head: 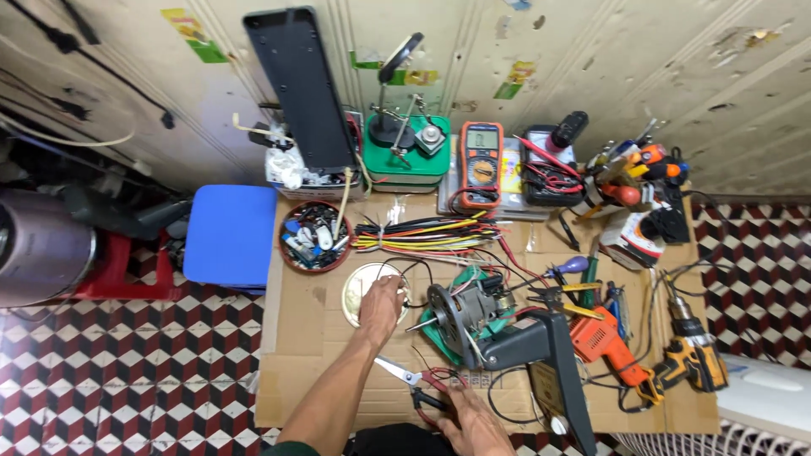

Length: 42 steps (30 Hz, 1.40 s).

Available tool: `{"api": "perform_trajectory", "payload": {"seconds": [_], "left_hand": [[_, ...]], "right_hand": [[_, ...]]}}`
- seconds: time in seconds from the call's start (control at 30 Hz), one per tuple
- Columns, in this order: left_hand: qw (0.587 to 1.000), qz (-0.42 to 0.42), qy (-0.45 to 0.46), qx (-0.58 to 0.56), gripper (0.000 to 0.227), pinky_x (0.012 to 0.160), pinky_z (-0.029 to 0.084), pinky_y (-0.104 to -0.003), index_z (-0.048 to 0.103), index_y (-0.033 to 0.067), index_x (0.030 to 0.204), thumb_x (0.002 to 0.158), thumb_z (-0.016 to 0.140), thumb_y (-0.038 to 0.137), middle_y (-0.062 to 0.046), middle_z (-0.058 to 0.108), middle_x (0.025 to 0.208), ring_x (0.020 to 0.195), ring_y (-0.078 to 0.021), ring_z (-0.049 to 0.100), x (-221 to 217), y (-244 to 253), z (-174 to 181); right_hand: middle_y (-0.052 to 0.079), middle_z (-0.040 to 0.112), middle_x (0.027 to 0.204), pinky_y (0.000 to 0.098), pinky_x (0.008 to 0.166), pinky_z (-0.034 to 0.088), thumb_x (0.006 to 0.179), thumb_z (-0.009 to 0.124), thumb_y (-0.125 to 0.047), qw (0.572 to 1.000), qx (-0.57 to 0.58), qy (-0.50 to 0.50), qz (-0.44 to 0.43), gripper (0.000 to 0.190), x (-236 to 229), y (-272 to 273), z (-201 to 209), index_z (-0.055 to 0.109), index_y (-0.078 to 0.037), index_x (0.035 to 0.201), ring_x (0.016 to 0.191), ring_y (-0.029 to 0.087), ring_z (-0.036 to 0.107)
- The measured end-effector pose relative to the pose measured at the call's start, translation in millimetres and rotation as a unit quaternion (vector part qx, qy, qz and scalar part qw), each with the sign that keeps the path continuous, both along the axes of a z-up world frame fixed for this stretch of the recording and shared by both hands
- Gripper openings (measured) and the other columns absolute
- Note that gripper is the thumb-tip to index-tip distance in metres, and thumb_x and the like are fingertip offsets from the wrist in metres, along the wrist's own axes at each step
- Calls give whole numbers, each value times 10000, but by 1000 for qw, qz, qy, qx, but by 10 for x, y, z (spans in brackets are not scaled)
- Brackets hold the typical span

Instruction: Repair an electric motor and manage wiring on a workbench.

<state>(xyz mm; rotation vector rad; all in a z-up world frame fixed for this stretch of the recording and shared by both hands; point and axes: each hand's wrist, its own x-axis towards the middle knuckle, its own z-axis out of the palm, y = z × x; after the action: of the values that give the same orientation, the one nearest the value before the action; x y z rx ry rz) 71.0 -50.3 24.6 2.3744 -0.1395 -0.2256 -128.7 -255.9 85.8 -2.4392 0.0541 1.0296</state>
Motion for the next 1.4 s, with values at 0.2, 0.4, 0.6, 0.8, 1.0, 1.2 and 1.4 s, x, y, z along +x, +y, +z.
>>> {"api": "perform_trajectory", "payload": {"seconds": [0.2,0.4,0.6,0.8,1.0,1.2,1.4], "left_hand": [[998,-5,45,54,193,847,533,-474,679,86,1062,885,690,163,-137,678,1041,1010,-354,642,91,-88,82],[988,143,15,-52,161,776,552,-456,678,94,1068,940,646,187,-136,715,1002,900,-340,701,-171,101,365],[983,135,124,-15,142,761,571,-430,728,99,1035,946,654,182,-158,763,937,860,-341,735,-576,307,273],[987,57,137,59,196,783,558,-448,757,117,993,860,771,261,-132,750,968,895,-334,710,-604,254,152],[987,2,107,119,185,784,549,-456,723,93,948,842,780,232,-120,723,997,921,-327,695,-581,226,-206],[978,-54,152,132,145,815,551,-450,705,87,908,832,771,192,-124,709,980,915,-321,702,-398,301,-313],[981,-83,121,126,90,806,542,-486,680,74,943,917,660,157,-158,706,974,901,-368,687,-438,289,-315]], "right_hand": [[212,581,1373,386,1133,422,826,782,-351,990,35,-72,-117,677,-831,-483,-612,542,-29,1372,1340,328,549],[178,618,1369,361,1128,433,827,783,-393,984,-10,14,-180,648,-619,-607,-261,626,-68,1365,1326,293,577],[158,619,1375,351,1068,499,883,710,-412,990,-4,61,-130,604,-311,-751,-89,579,-71,1364,1268,294,632],[142,646,1356,350,1037,514,900,656,-409,990,-14,41,-131,554,-22,-555,630,601,-88,1347,1222,297,658],[137,669,1334,340,1033,528,909,652,-410,988,-24,49,-147,543,-90,-508,688,599,-111,1358,1203,280,683],[134,634,1363,355,1052,504,916,681,-431,988,-43,56,-134,549,-206,-532,589,600,-120,1360,1233,289,645],[117,671,1323,348,1032,524,907,680,-423,989,-37,51,-132,543,-289,-548,556,610,-112,1347,1195,273,679]]}}
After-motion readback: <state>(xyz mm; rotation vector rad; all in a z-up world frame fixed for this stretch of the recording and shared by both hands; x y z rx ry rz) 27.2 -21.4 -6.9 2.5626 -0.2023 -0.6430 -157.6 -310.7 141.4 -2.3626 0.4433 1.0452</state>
